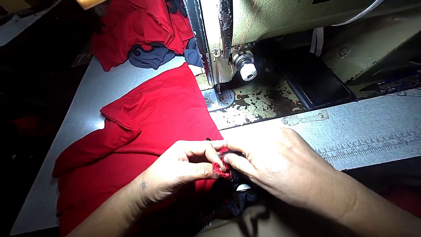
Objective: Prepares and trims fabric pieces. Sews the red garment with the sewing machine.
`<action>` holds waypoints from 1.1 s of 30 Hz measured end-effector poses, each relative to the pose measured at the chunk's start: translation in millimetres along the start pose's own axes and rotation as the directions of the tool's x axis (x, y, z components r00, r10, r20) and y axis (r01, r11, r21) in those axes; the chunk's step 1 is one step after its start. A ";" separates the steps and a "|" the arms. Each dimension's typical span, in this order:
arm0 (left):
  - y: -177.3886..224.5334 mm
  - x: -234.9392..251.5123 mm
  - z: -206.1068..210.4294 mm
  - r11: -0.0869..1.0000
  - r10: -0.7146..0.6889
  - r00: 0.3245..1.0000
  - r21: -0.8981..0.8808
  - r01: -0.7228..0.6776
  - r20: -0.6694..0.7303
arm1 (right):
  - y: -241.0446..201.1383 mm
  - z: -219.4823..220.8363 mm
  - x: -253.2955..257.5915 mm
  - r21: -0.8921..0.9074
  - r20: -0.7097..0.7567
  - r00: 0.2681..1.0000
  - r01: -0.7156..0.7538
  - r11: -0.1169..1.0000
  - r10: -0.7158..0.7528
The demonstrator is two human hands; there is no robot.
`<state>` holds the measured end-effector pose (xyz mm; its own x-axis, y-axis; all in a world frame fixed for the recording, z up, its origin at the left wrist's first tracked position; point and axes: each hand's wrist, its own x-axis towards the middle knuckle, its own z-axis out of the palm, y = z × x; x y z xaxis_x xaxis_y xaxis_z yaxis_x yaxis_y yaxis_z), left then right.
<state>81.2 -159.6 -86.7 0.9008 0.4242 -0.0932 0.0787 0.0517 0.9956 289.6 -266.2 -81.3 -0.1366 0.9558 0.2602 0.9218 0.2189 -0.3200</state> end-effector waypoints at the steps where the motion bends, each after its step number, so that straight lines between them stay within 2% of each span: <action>1: -0.1 -0.2 -0.5 1.000 -0.003 1.000 0.002 0.003 0.009 | 0.7 0.7 -1.1 0.016 -0.012 1.000 -0.001 1.000 0.001; 5: 1.4 0.3 -1.1 1.000 -0.003 0.999 0.029 0.002 0.035 | 9.8 -8.9 -12.8 0.175 -0.068 0.997 -0.015 0.984 0.027; 7: 6.1 -0.1 -0.9 0.994 0.014 0.999 0.112 -0.019 0.046 | 23.8 -17.3 -21.8 0.245 -0.019 0.997 -0.068 0.967 0.074; 9: 15.7 -0.6 0.4 0.962 0.084 0.995 0.256 -0.093 0.046 | 42.7 -22.9 -29.5 0.107 0.001 0.982 -0.188 0.976 0.189; 11: 25.7 0.3 5.8 0.914 0.185 0.982 0.373 -0.156 -0.042 | 61.1 -20.8 -33.2 -0.079 -0.087 0.952 -0.300 0.951 0.293; 12: 28.4 1.7 10.6 0.880 0.213 0.964 0.459 -0.119 -0.159 | 68.1 -18.4 -33.4 -0.142 -0.142 0.939 -0.334 0.932 0.315; 14: 28.2 6.0 16.7 0.778 0.182 0.913 0.621 0.093 -0.365 | 73.0 -12.7 -31.8 -0.118 -0.203 0.918 -0.369 0.922 0.342; 16: 21.9 9.8 18.8 0.667 0.037 0.897 0.679 0.305 -0.440 | 58.6 -8.5 -26.7 -0.018 -0.265 0.906 -0.346 0.938 0.329; 18: 13.5 12.1 20.8 0.623 -0.066 0.903 0.689 0.369 -0.424 | 30.2 -0.9 -21.0 0.136 -0.271 0.896 -0.326 0.935 0.352; 21: 15.2 12.6 20.4 0.725 -0.017 0.916 0.626 0.288 -0.401 | -4.4 12.1 -13.7 0.461 0.039 0.898 -0.405 0.790 0.438; 22: 21.7 10.9 18.0 0.783 0.004 0.920 0.573 0.240 -0.391 | -9.7 16.4 -11.1 0.507 0.092 0.896 -0.418 0.754 0.435; 24: 38.0 3.8 9.8 0.881 0.048 0.935 0.455 0.126 -0.352 | -14.5 18.1 -5.4 0.668 0.091 0.901 -0.371 0.646 0.424; 27: 56.7 -12.2 -6.3 0.963 0.044 0.962 0.269 0.032 -0.271 | -15.8 8.0 0.2 0.937 0.128 0.930 -0.227 0.266 0.344; 29: 62.0 -16.9 -10.6 0.986 0.008 0.961 0.164 0.039 -0.277 | -17.5 0.4 4.2 0.975 0.201 0.930 -0.220 0.027 0.309; 30: 64.4 -17.1 -9.7 0.992 -0.019 0.956 0.117 0.055 -0.292 | -18.7 -1.9 5.7 0.973 0.227 0.923 -0.226 -0.039 0.310; 31: 66.9 -16.7 -7.9 0.993 -0.047 0.950 0.086 0.077 -0.309 | -19.9 -2.5 7.0 0.971 0.238 0.917 -0.228 -0.070 0.321; 33: 72.2 -13.8 -3.4 0.991 -0.105 0.925 0.042 0.129 -0.366 | -21.6 0.0 8.0 0.974 0.215 0.910 -0.225 -0.013 0.354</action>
<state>73.0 -158.6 -13.6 0.6682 0.7179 -0.1951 0.2116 0.0680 0.9750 268.6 -263.3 -72.3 0.1240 0.9897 -0.0720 -0.3346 -0.0266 -0.9420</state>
